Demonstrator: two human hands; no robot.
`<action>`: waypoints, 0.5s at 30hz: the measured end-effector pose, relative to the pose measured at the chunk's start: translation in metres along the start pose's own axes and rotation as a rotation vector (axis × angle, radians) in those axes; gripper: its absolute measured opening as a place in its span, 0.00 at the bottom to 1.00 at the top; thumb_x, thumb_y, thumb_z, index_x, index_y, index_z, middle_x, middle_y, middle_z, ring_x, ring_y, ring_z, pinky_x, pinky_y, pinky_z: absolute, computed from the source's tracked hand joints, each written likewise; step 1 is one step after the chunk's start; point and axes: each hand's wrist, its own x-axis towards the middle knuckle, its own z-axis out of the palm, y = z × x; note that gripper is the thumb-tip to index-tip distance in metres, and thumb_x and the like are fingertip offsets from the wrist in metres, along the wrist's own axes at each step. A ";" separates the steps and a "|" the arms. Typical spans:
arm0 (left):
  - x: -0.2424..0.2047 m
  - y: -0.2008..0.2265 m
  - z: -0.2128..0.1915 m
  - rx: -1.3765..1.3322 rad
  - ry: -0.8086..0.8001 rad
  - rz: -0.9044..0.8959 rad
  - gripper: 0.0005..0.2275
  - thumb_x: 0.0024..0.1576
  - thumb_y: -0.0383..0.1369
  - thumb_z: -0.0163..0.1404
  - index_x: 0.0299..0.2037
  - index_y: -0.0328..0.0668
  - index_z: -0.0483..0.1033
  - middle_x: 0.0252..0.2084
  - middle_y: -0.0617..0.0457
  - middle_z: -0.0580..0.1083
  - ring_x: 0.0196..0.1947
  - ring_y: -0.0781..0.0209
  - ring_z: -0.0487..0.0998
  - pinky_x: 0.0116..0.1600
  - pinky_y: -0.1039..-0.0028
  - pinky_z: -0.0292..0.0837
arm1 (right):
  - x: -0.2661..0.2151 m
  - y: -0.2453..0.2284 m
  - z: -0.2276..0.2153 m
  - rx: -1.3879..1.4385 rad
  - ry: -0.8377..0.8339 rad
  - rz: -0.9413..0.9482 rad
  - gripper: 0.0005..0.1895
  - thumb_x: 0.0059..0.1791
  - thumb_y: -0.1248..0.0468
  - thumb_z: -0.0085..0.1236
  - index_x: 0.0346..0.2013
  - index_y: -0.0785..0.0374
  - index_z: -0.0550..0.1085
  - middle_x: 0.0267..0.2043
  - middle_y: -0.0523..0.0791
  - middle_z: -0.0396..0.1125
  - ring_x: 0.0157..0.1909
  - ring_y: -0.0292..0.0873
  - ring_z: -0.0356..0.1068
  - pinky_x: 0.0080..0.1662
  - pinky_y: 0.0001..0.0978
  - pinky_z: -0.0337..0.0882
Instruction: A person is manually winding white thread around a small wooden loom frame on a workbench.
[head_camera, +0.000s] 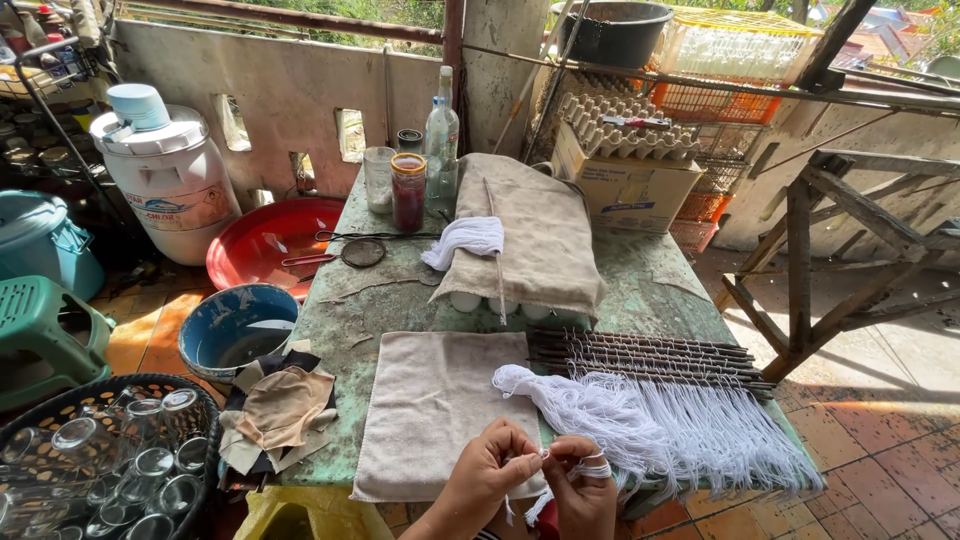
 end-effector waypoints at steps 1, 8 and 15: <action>0.001 -0.001 0.001 0.000 -0.001 -0.003 0.05 0.55 0.30 0.62 0.31 0.42 0.79 0.36 0.56 0.71 0.34 0.68 0.72 0.40 0.80 0.67 | 0.002 -0.007 0.000 0.000 0.002 0.002 0.08 0.46 0.74 0.63 0.39 0.64 0.76 0.40 0.49 0.71 0.40 0.41 0.72 0.45 0.27 0.71; 0.003 0.009 0.007 0.168 0.029 0.043 0.04 0.54 0.29 0.60 0.30 0.44 0.78 0.33 0.58 0.73 0.32 0.70 0.71 0.38 0.80 0.67 | 0.008 -0.032 0.007 0.014 -0.065 -0.098 0.03 0.47 0.71 0.59 0.34 0.67 0.79 0.38 0.52 0.73 0.44 0.46 0.73 0.47 0.33 0.71; 0.005 0.011 0.010 0.155 0.016 -0.043 0.03 0.57 0.31 0.57 0.33 0.43 0.77 0.31 0.59 0.75 0.31 0.71 0.73 0.38 0.81 0.71 | 0.012 -0.029 0.000 0.013 -0.046 0.024 0.05 0.51 0.67 0.59 0.32 0.66 0.77 0.35 0.49 0.73 0.40 0.44 0.72 0.46 0.33 0.71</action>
